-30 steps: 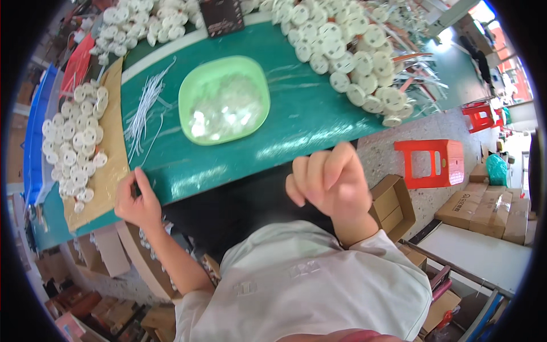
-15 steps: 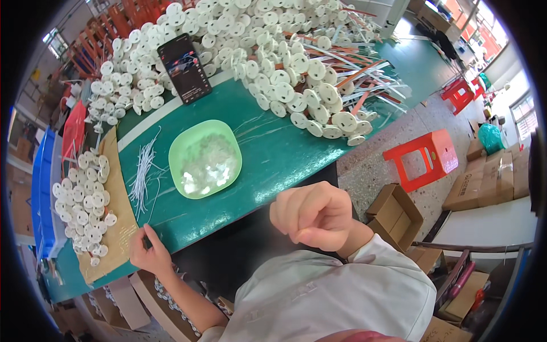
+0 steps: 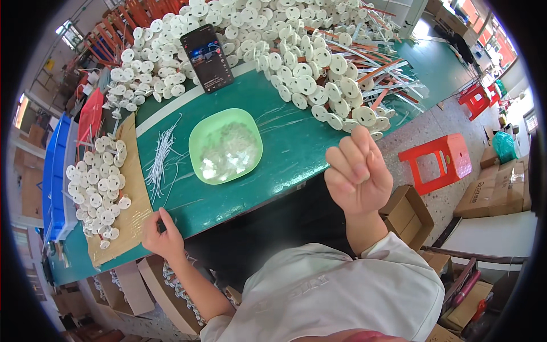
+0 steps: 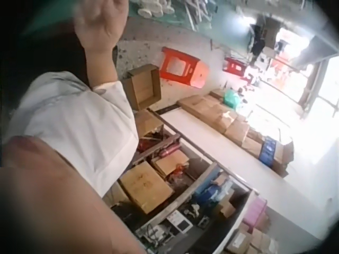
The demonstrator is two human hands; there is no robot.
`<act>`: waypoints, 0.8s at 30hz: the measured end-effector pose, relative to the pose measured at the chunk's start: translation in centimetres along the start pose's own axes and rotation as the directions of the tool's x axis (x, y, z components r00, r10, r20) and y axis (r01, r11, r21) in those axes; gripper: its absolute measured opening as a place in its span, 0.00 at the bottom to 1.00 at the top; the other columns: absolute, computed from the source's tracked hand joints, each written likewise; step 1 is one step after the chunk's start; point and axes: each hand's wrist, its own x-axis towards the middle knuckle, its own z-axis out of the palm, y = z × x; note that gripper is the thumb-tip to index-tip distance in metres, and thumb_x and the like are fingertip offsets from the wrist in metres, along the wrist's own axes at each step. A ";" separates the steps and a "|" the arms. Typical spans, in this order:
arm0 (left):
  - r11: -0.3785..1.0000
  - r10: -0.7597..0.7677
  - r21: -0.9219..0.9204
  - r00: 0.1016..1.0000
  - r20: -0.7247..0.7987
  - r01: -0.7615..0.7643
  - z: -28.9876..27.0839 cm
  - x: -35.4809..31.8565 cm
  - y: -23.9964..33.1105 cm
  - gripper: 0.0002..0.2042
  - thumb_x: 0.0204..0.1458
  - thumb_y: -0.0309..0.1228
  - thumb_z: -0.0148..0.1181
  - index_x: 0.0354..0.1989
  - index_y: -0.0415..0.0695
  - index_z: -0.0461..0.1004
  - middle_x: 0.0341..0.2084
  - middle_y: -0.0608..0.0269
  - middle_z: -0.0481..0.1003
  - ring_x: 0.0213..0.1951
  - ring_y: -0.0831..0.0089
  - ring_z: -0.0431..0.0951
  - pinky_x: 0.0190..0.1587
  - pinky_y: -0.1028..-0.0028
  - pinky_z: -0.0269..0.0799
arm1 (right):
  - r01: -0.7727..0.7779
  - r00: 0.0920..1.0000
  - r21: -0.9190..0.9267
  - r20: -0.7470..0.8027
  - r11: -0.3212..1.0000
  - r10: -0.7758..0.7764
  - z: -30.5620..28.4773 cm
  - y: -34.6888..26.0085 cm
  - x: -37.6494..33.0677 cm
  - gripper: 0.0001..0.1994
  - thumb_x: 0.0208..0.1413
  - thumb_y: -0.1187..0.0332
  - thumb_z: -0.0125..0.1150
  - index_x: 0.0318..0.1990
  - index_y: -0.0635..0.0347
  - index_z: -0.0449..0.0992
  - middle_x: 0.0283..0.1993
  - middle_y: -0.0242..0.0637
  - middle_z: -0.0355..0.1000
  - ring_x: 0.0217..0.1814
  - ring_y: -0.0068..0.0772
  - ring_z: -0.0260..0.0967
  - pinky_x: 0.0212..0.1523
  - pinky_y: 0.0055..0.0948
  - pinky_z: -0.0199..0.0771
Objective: The person assembles decorative light strings by hand. They pick up white circular components and LED strips, insert the components into the strips, and secure them with small white ties. The assembled units are placed on the table among other components.
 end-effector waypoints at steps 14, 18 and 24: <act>0.999 0.037 -0.013 0.999 -0.012 -0.037 0.1 -0.1 -0.1 0.05 0.52 0.25 0.64 0.26 0.37 0.78 0.21 0.58 0.76 0.21 0.64 0.74 0.25 0.67 0.67 | -0.110 0.993 -0.042 -0.041 0.993 0.108 0.0 -0.6 0.3 0.05 0.65 0.69 0.49 0.38 0.59 0.63 0.24 0.29 0.58 0.27 0.23 0.54 0.29 0.26 0.60; 1.000 0.023 -0.020 1.000 0.007 -0.023 -0.2 0.1 0.3 0.06 0.52 0.25 0.64 0.26 0.37 0.77 0.21 0.57 0.76 0.22 0.63 0.75 0.25 0.67 0.67 | 0.153 0.971 -0.632 -0.048 0.759 -0.236 -1.1 -3.5 3.4 0.10 0.57 0.73 0.61 0.34 0.57 0.63 0.23 0.27 0.58 0.24 0.22 0.56 0.26 0.25 0.59; 0.995 0.063 -0.070 0.997 -0.037 -0.066 -0.4 0.1 0.2 0.06 0.51 0.24 0.63 0.24 0.38 0.76 0.20 0.57 0.75 0.22 0.61 0.74 0.26 0.66 0.67 | 0.038 0.911 -0.671 0.329 -0.741 -0.251 -5.3 -14.2 13.9 0.07 0.52 0.70 0.65 0.33 0.65 0.76 0.30 0.42 0.75 0.30 0.38 0.75 0.35 0.35 0.75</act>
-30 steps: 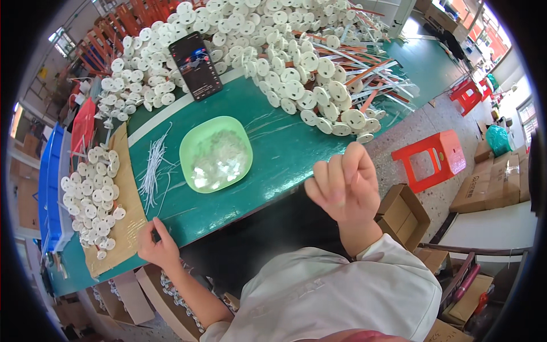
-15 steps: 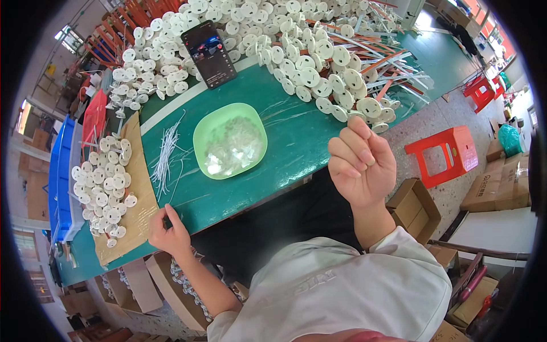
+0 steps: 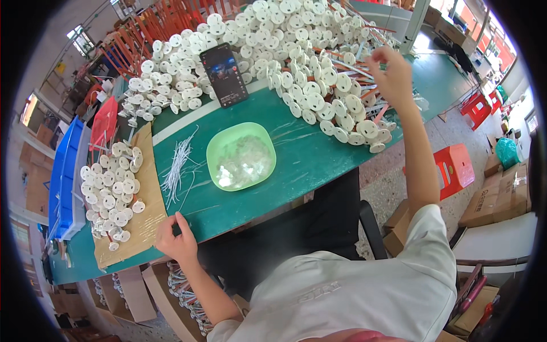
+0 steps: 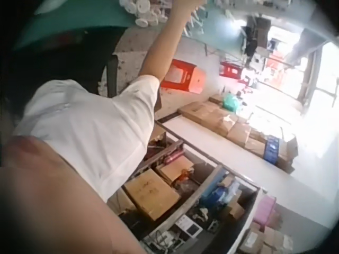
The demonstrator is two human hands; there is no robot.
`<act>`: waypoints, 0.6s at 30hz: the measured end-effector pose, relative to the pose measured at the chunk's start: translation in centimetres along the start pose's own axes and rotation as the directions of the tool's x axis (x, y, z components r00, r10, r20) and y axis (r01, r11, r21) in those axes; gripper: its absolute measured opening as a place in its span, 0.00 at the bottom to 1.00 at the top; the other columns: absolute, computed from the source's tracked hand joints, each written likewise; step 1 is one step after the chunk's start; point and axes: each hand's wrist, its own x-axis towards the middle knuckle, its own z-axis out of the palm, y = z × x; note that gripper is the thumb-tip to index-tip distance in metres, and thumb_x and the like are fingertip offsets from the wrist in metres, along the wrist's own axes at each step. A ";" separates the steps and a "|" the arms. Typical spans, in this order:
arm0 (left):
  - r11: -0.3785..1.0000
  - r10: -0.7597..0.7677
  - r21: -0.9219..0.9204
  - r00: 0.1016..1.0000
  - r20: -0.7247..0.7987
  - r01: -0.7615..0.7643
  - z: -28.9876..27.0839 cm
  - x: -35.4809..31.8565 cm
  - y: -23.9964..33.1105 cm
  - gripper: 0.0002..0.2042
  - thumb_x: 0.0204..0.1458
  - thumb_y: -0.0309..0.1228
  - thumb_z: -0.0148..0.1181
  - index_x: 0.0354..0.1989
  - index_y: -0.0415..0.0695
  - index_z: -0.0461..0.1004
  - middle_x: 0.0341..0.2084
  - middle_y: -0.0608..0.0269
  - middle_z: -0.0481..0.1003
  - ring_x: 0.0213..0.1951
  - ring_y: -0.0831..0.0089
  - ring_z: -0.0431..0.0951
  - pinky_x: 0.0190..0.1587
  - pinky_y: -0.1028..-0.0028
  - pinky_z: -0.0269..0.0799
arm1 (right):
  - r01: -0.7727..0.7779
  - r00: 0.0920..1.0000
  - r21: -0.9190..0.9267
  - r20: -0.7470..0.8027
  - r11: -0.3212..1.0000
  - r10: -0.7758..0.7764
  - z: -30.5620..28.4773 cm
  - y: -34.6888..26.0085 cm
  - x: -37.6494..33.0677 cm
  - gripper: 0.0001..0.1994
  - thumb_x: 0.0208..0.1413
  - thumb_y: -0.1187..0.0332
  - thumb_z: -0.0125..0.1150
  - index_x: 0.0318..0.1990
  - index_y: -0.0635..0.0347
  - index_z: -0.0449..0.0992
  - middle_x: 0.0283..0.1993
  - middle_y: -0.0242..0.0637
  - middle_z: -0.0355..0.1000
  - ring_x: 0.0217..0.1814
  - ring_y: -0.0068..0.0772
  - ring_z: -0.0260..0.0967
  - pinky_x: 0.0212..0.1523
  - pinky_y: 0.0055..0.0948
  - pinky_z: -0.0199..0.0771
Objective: The person assembles decorative light strings by hand. They pick up white circular components and LED strips, insert the components into the strips, and secure them with small white ties. The assembled units are placed on the table among other components.
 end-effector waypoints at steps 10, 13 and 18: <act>0.999 0.020 -0.033 1.000 0.013 -0.019 -0.1 0.3 0.9 0.05 0.50 0.23 0.64 0.24 0.38 0.75 0.20 0.56 0.75 0.24 0.59 0.73 0.28 0.64 0.66 | 0.021 0.859 -0.318 0.491 0.948 0.145 3.0 7.6 1.3 0.10 0.52 0.68 0.61 0.38 0.63 0.82 0.36 0.49 0.79 0.40 0.56 0.75 0.46 0.44 0.74; 0.999 0.029 -0.029 1.000 0.005 -0.029 -0.2 0.3 1.0 0.06 0.49 0.23 0.64 0.23 0.38 0.75 0.21 0.56 0.75 0.25 0.58 0.73 0.29 0.64 0.67 | 0.129 0.857 -0.199 0.516 0.972 -0.008 3.0 7.8 1.6 0.10 0.54 0.69 0.59 0.39 0.64 0.81 0.36 0.50 0.78 0.39 0.57 0.75 0.44 0.45 0.74; 1.000 0.013 -0.005 1.000 -0.005 -0.013 0.1 0.1 1.0 0.06 0.49 0.23 0.64 0.23 0.37 0.75 0.21 0.55 0.75 0.25 0.58 0.73 0.29 0.64 0.67 | 0.055 0.980 -0.138 0.196 0.989 -0.028 2.3 7.5 0.9 0.09 0.59 0.69 0.57 0.41 0.64 0.79 0.34 0.52 0.76 0.37 0.55 0.75 0.39 0.44 0.72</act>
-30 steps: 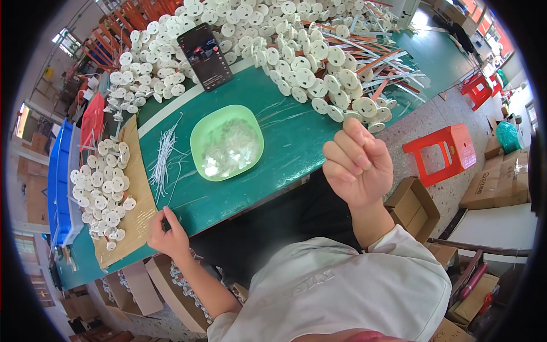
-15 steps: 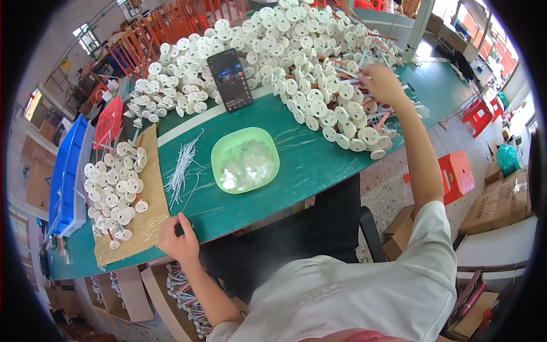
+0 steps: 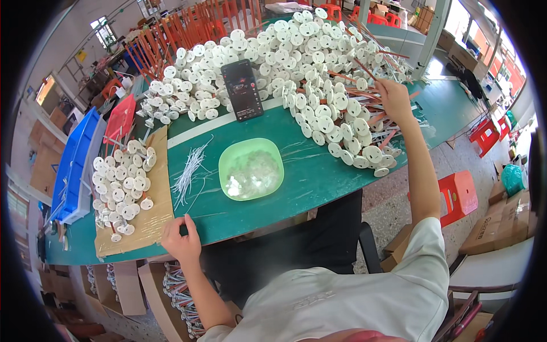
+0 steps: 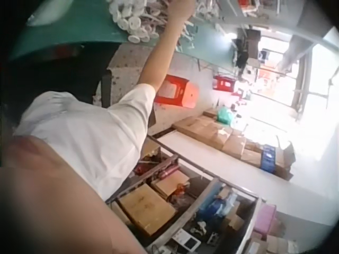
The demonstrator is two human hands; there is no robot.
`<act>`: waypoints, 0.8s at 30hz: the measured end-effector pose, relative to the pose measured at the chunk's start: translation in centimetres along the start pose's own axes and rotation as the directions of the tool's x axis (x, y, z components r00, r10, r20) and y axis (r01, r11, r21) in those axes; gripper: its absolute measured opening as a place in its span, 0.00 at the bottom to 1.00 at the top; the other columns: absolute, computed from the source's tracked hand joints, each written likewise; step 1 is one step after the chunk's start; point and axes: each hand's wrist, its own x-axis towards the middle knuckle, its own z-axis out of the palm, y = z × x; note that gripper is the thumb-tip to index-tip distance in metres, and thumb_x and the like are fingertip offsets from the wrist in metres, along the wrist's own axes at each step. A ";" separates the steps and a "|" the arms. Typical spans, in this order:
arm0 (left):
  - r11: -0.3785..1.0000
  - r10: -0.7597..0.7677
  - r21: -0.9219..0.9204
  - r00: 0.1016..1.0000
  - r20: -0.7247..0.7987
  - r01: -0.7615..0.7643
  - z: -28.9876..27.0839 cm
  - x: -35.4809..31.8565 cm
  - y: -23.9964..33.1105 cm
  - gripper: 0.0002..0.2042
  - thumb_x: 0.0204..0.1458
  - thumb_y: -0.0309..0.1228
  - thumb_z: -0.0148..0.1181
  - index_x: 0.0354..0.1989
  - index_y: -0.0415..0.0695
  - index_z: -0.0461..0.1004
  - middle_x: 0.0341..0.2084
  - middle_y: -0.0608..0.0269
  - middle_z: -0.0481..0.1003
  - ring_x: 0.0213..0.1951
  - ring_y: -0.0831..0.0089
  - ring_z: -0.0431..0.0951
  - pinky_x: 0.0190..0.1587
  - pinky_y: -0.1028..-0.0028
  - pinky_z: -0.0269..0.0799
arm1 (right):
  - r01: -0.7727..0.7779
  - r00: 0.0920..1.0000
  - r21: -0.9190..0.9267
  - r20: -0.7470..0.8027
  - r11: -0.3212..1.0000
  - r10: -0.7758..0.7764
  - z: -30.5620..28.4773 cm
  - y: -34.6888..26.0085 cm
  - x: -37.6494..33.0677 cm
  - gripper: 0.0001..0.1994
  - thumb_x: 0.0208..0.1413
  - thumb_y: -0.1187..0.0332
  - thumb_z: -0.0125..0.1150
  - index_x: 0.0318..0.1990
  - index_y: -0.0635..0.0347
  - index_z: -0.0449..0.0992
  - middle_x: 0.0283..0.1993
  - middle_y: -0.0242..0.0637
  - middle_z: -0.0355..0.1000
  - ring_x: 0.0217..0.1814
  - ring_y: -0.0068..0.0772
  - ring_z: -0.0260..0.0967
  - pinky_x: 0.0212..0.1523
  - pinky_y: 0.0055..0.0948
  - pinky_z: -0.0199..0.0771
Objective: The person assembles decorative light strings by hand. They pick up white circular components and LED strips, insert the components into the strips, and secure them with small white ties. The assembled units are placed on the table among other components.
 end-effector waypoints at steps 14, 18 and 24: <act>1.000 -0.026 0.002 0.999 0.023 0.026 0.1 -0.3 -0.6 0.07 0.51 0.25 0.64 0.24 0.37 0.76 0.20 0.55 0.75 0.25 0.59 0.74 0.29 0.64 0.68 | -0.143 0.990 0.503 0.074 0.852 0.123 1.4 2.5 8.6 0.12 0.65 0.65 0.50 0.40 0.62 0.78 0.29 0.34 0.78 0.28 0.22 0.75 0.34 0.25 0.74; 0.999 -0.044 0.026 0.999 0.029 0.043 0.1 -0.5 -0.9 0.07 0.51 0.26 0.64 0.24 0.37 0.76 0.20 0.55 0.75 0.25 0.59 0.74 0.30 0.64 0.68 | 0.049 0.918 0.471 -0.368 0.881 0.146 0.9 1.2 10.6 0.12 0.67 0.64 0.50 0.42 0.61 0.77 0.28 0.32 0.77 0.27 0.20 0.74 0.31 0.23 0.73; 0.999 0.016 0.036 0.999 0.046 -0.017 -0.2 0.1 0.0 0.07 0.52 0.25 0.63 0.25 0.37 0.76 0.22 0.58 0.77 0.26 0.63 0.76 0.31 0.68 0.70 | 0.504 0.651 -0.067 -0.626 0.861 -0.429 -1.3 -5.6 10.2 0.07 0.64 0.72 0.54 0.45 0.62 0.77 0.28 0.34 0.76 0.24 0.25 0.72 0.26 0.22 0.70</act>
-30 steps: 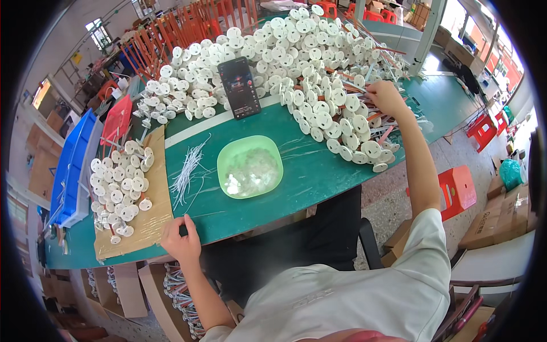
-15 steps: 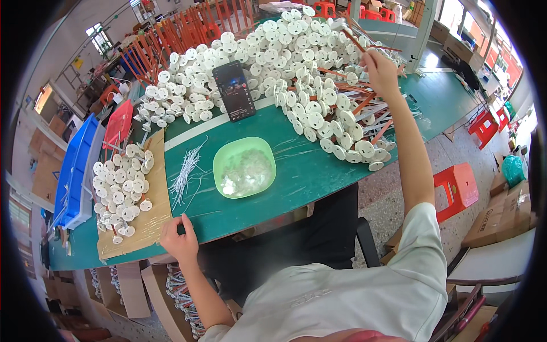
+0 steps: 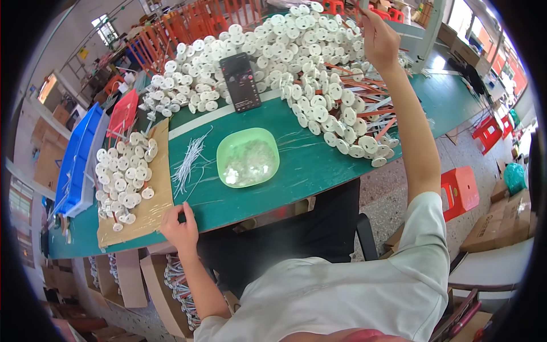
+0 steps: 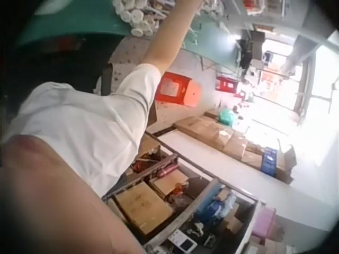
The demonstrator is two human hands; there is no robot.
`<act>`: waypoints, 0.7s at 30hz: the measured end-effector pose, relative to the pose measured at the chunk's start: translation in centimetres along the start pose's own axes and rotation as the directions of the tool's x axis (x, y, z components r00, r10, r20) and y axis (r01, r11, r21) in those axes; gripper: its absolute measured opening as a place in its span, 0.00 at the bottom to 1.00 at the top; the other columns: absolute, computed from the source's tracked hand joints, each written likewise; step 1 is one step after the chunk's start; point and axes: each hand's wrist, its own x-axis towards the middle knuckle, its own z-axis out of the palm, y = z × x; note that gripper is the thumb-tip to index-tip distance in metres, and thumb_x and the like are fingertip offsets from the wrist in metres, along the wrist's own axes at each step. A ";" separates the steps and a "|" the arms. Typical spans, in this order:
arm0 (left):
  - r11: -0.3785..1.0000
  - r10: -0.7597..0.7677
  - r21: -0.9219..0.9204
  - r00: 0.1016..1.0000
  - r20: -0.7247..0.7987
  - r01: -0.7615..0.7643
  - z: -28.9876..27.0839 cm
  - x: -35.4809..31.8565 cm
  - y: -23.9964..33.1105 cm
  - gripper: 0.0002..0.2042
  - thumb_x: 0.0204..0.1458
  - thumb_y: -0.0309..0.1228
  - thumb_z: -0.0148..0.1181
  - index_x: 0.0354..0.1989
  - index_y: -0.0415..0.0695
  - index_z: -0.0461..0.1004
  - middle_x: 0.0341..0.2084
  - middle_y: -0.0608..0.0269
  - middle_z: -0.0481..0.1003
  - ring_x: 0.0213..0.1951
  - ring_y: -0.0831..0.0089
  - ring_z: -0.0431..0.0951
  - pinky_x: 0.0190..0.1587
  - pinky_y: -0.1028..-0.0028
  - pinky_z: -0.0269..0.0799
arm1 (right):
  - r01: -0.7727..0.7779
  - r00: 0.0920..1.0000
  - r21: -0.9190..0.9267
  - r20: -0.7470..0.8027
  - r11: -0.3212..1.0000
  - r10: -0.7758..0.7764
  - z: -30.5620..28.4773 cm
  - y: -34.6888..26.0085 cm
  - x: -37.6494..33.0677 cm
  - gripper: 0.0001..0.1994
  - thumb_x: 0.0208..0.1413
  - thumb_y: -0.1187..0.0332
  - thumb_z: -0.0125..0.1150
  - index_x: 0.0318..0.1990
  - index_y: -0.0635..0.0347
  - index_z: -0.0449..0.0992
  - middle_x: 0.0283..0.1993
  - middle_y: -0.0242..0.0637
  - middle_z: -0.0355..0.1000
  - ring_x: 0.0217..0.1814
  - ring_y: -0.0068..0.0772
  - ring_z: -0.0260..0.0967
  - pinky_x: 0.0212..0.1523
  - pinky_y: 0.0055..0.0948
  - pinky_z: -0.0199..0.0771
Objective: The person assembles decorative light strings by hand. They pick up white circular components and LED strips, insert the components into the strips, and secure them with small white ties. The assembled units are placed on the table among other components.
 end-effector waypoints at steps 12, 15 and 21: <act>-0.073 0.635 -0.342 0.308 0.708 0.937 -2.7 -3.3 13.3 0.38 0.58 0.60 0.49 0.57 0.31 0.64 0.35 0.46 0.78 0.32 0.65 0.78 0.35 0.69 0.73 | 0.531 0.804 0.503 -0.045 0.682 -0.592 -4.6 -25.4 -5.1 0.05 0.50 0.63 0.61 0.34 0.39 0.75 0.41 0.20 0.77 0.45 0.23 0.66 0.53 0.52 0.64; -0.048 0.631 -0.407 0.344 0.695 0.912 -2.9 -5.2 12.1 0.29 0.61 0.53 0.49 0.51 0.34 0.67 0.27 0.51 0.76 0.27 0.68 0.75 0.30 0.70 0.70 | 0.396 0.887 0.489 0.016 0.777 -0.462 -5.3 -26.6 -4.5 0.06 0.50 0.64 0.65 0.37 0.41 0.78 0.45 0.22 0.77 0.49 0.25 0.69 0.54 0.55 0.65; -0.322 0.054 -0.628 0.676 0.735 0.709 -2.0 -5.0 12.9 0.19 0.66 0.43 0.46 0.52 0.38 0.62 0.32 0.58 0.74 0.33 0.73 0.75 0.36 0.75 0.71 | -0.075 0.954 0.795 0.232 0.601 -0.188 -8.1 -32.5 -6.6 0.12 0.42 0.69 0.71 0.37 0.56 0.81 0.44 0.34 0.76 0.41 0.32 0.73 0.39 0.37 0.76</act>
